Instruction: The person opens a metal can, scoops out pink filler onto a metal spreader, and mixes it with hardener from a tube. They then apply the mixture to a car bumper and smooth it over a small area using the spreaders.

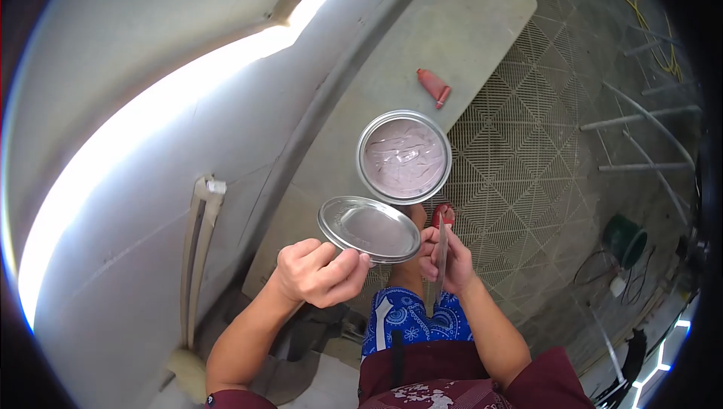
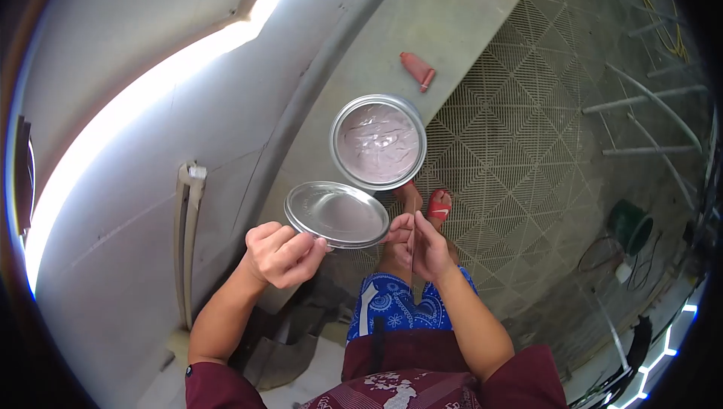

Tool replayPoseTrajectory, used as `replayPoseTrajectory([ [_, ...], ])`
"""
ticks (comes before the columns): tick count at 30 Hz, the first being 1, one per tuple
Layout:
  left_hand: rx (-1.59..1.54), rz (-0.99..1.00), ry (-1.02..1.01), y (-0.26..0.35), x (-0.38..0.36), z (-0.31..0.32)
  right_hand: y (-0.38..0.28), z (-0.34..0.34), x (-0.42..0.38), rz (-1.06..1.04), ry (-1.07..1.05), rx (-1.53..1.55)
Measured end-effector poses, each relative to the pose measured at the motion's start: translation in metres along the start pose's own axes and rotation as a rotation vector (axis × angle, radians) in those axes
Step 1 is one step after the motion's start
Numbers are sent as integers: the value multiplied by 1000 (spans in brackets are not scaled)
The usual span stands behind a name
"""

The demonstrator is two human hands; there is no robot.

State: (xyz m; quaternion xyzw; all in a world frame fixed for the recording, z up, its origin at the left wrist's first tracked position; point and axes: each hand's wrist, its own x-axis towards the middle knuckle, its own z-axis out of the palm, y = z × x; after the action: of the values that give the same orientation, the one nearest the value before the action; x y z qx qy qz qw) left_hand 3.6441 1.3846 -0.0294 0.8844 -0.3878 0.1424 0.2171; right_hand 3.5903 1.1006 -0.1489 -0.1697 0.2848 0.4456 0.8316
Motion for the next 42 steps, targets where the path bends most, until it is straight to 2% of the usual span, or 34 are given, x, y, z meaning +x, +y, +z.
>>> replayPoseTrajectory([
  [5,76,-175,1,49,-46,-9,11,-15,-21,72,-8,-61],
  [7,145,-307,9,72,-61,0,17,-29,-31,-11,275,-254],
  [11,278,-487,-3,96,-106,39,29,-74,-60,-109,372,-528],
  [13,354,-523,-8,91,-122,62,20,-86,-79,127,401,-367],
  [14,423,-558,-31,88,-127,72,16,-95,-85,131,396,-385],
  [17,492,-545,-82,72,-139,94,8,-123,-92,282,127,-2],
  [18,505,-560,-73,66,-139,100,8,-131,-93,293,121,-20],
  [21,590,-399,-132,58,-144,119,10,-146,-97,308,-42,131],
  [26,507,-427,-272,76,-201,176,13,-141,-96,213,-65,56],
  [28,471,-571,-242,93,-216,192,13,-131,-94,184,-96,63],
  [29,374,-746,-225,106,-214,194,12,-125,-92,143,-137,48],
  [30,374,-753,-232,119,-210,197,9,-120,-92,105,-173,37],
  [32,136,-1379,238,140,-189,196,1,-111,-87,93,-209,-20],
  [33,11,-1622,396,146,-187,199,-2,-106,-85,77,-242,-77],
  [34,6,-1642,388,154,-189,203,-6,-96,-85,92,-227,-75],
  [36,-415,-2155,659,168,-190,209,-16,-75,-80,161,-215,-127],
  [37,-555,-2199,757,176,-188,211,-17,-68,-78,178,-258,-65],
  [38,-557,-2204,767,180,-184,213,-19,-57,-75,185,-257,-73],
  [40,-661,-2272,879,191,-178,219,-20,-39,-75,227,-131,-339],
  [41,-718,-2303,936,194,-177,221,-17,-49,-74,230,-125,-347],
  [42,-731,-2309,943,197,-176,223,-14,-70,-73,234,-5,-433],
])
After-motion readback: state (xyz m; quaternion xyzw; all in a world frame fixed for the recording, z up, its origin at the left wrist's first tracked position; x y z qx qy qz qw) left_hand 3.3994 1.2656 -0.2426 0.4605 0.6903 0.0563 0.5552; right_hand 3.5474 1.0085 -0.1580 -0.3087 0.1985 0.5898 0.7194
